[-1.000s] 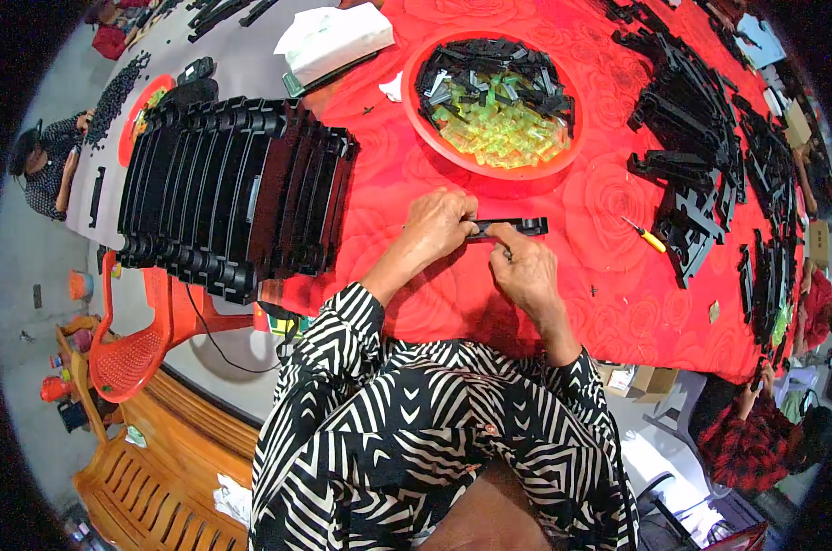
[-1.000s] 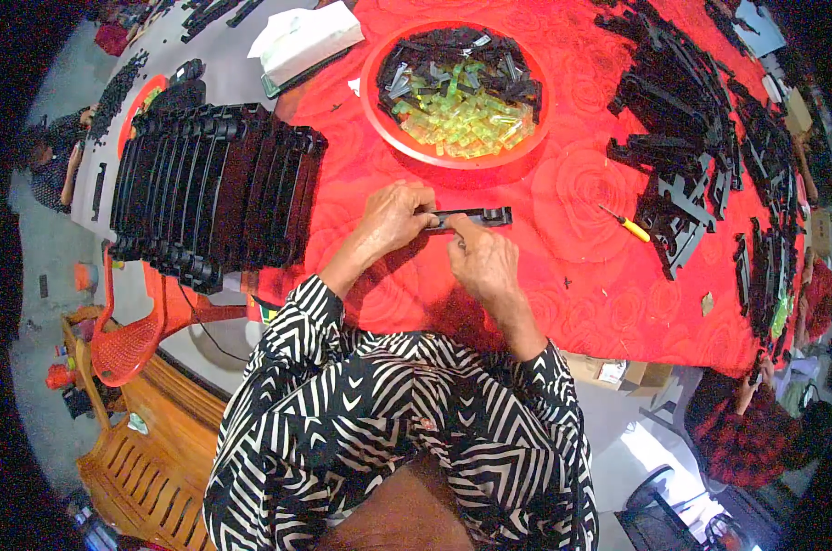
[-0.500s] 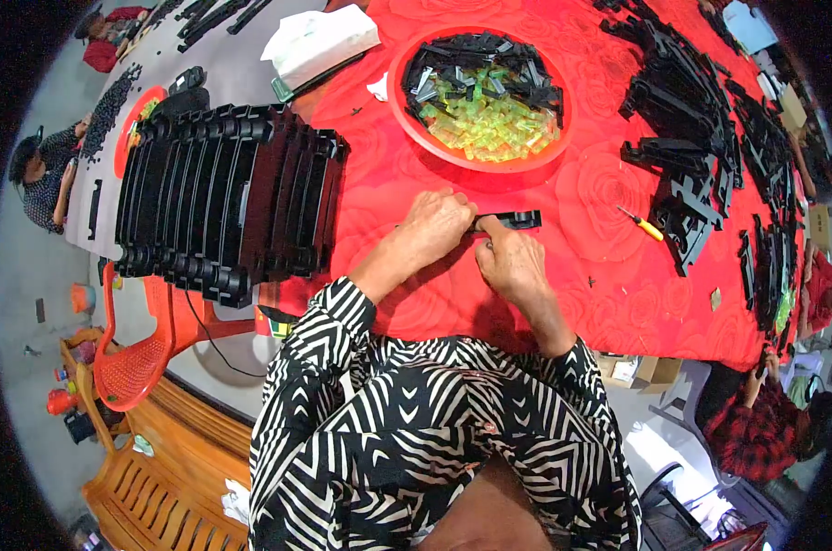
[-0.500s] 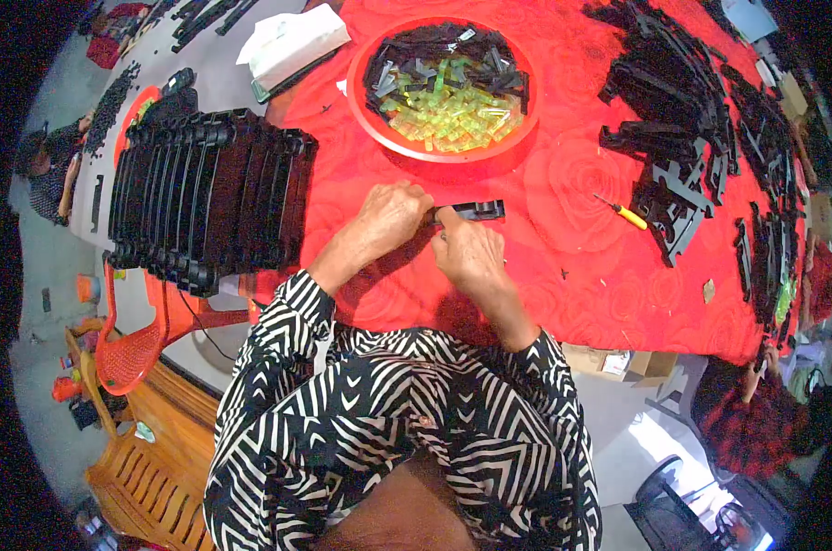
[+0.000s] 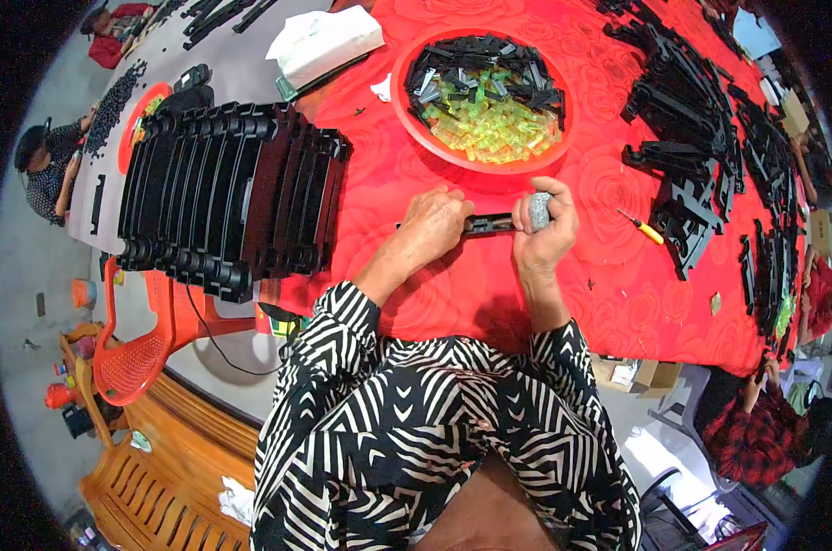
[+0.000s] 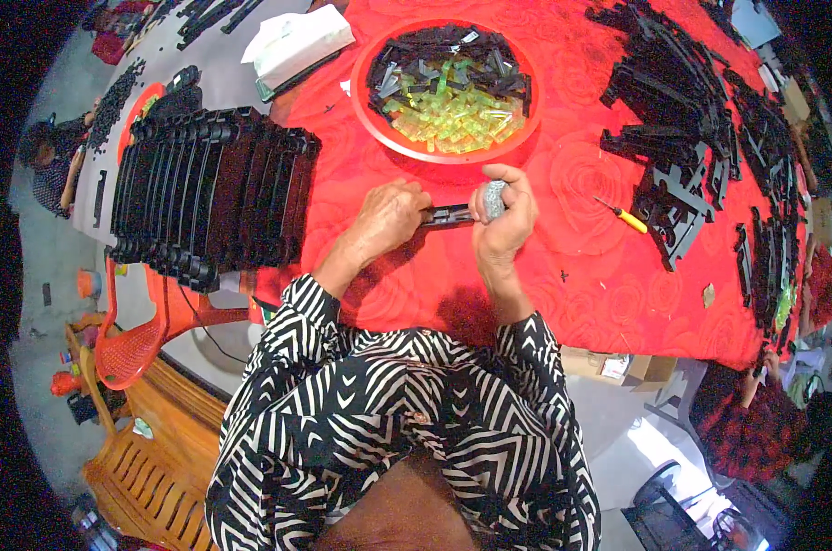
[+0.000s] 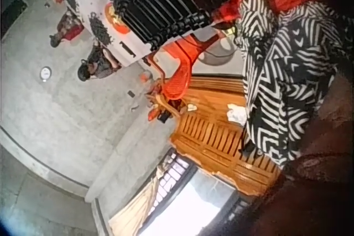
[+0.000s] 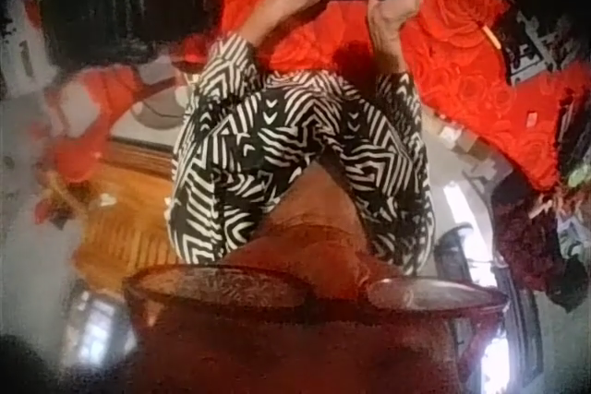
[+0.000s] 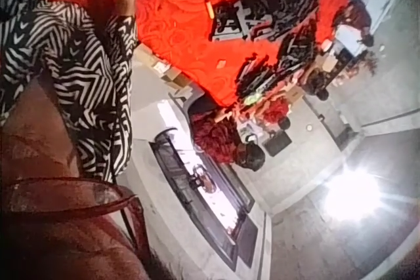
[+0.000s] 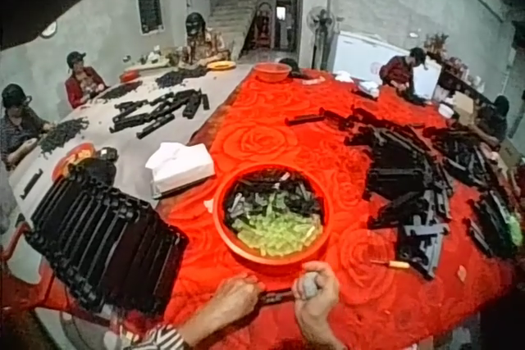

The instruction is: The person assembles small plastic components and metal parts by hand, applying lubricant or glue to the parts as needed with a dispenser, and using a screwdriver to secure them.

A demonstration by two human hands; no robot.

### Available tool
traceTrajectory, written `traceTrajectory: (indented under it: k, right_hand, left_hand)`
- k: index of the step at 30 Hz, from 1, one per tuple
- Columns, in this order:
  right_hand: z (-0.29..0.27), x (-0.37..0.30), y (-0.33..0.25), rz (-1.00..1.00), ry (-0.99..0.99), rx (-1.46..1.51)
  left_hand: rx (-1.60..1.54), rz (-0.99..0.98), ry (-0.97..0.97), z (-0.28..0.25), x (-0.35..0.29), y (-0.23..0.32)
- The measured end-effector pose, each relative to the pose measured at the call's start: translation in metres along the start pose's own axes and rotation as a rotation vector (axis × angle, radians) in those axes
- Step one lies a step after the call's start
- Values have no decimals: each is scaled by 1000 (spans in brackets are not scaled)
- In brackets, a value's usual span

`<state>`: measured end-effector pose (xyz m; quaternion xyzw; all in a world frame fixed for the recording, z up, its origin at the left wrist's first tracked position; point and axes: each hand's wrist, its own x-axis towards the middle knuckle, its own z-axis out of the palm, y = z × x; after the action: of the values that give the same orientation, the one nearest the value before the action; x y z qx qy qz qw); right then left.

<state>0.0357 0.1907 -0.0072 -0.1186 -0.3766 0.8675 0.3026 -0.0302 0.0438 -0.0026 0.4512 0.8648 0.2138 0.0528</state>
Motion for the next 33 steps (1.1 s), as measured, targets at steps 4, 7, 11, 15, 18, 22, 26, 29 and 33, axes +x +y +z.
traceTrajectory:
  k: [4, 7, 11, 15, 18, 22, 26, 29, 33]
  right_hand:
    - [1, 0, 8, 39, -5, -12]
    - [6, -6, 9, 6, -62, -15]
    - [13, -5, 15, -35, -116, -77]
    - [8, -4, 18, -17, -116, -178]
    - [9, -4, 21, -26, -133, -316]
    - [5, 0, 25, -60, -163, -414]
    - [8, -1, 26, -86, -151, -488]
    - [7, 1, 29, -153, -221, -512]
    - [8, 2, 27, -72, -191, -444]
  left_hand:
    - [-34, -5, 40, 2, 0, -1]
    - [-66, -77, 14, 0, 0, 2]
    - [-91, -179, -49, -4, 3, 5]
    - [-154, -202, -74, -5, 4, 4]
    - [-148, -165, -65, -3, 2, -1]
    - [-157, -136, -27, 1, 0, -3]
    - [-150, -103, 5, 4, -2, 0]
    - [-107, -100, 29, 1, 0, 2]
    - [-135, -143, -93, -8, 11, 6]
